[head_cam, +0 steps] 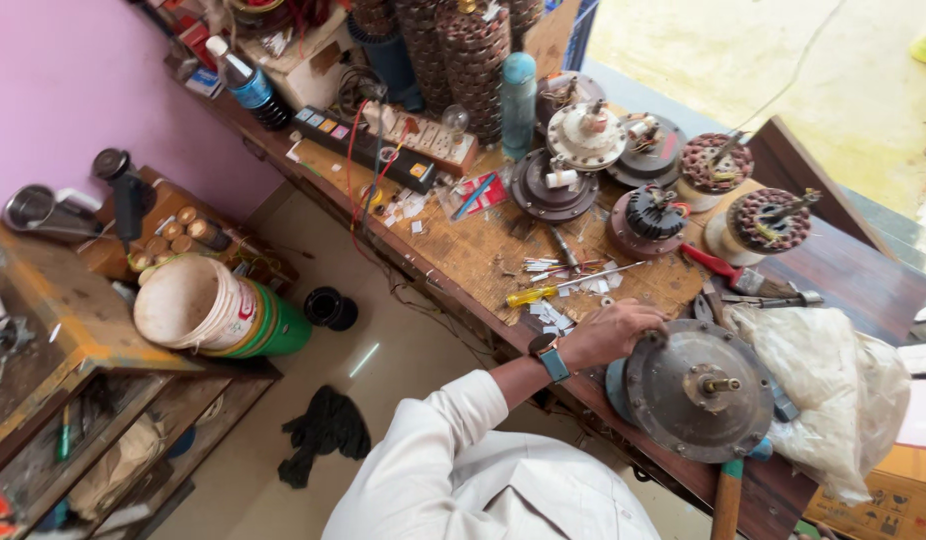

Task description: The person works on a circular metal electrical component on a cluttered workbench. They use a hammer to tap the component, a screwdriver to adjust parts, and pliers to manipulate small pieces. The person repeatedly repositions the component and uses different tools to complete the repair.

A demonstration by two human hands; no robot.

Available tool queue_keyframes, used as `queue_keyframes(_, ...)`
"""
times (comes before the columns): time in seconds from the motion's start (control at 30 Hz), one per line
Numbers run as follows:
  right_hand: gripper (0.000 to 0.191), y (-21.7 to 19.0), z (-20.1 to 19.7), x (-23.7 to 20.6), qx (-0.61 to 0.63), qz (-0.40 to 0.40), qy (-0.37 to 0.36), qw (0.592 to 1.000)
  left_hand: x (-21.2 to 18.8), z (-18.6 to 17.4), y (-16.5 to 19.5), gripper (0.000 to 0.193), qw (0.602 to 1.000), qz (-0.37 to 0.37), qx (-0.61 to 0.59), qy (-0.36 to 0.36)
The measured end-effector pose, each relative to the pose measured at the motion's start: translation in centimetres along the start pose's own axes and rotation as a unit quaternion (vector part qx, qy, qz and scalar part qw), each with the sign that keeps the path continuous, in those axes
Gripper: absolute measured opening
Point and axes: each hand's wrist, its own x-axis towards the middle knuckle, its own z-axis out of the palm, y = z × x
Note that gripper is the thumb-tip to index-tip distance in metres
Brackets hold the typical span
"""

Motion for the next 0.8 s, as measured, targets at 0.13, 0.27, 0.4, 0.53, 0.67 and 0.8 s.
queue_keyframes(0.13, 0.017, 1.2, -3.2, -1.8, -0.044, -0.033, 0.008, 0.998, -1.6, -3.3, -6.6, 0.018, 0.986, -0.067, -0.031, 0.147)
queue_keyframes(0.27, 0.018, 3.3, -6.7, -3.0, -0.105, -0.023, 0.005, 0.994, -4.9, -11.0, -15.0, 0.02, 0.927, -0.245, 0.098, 0.266)
queue_keyframes(0.4, 0.023, 4.2, -7.5, -3.9, -0.152, -0.022, 0.023, 0.988, -8.1, -16.4, -18.0, 0.019, 0.892, -0.344, 0.174, 0.235)
queue_keyframes(0.53, 0.019, 4.0, -7.2, -5.0, -0.196, -0.07, -0.002, 0.978, -8.4, -16.8, -18.8, 0.016, 0.874, -0.434, 0.168, 0.138)
queue_keyframes(0.67, 0.025, 3.5, -7.2, -6.1, -0.27, -0.03, 0.012, 0.962, -7.6, -15.9, -19.7, 0.028, 0.946, -0.221, 0.206, 0.119)
queue_keyframes(0.8, 0.022, 3.3, -7.0, -7.4, -0.326, -0.066, 0.004, 0.943, -7.2, -16.2, -21.0, 0.025, 0.963, -0.166, 0.21, 0.034)
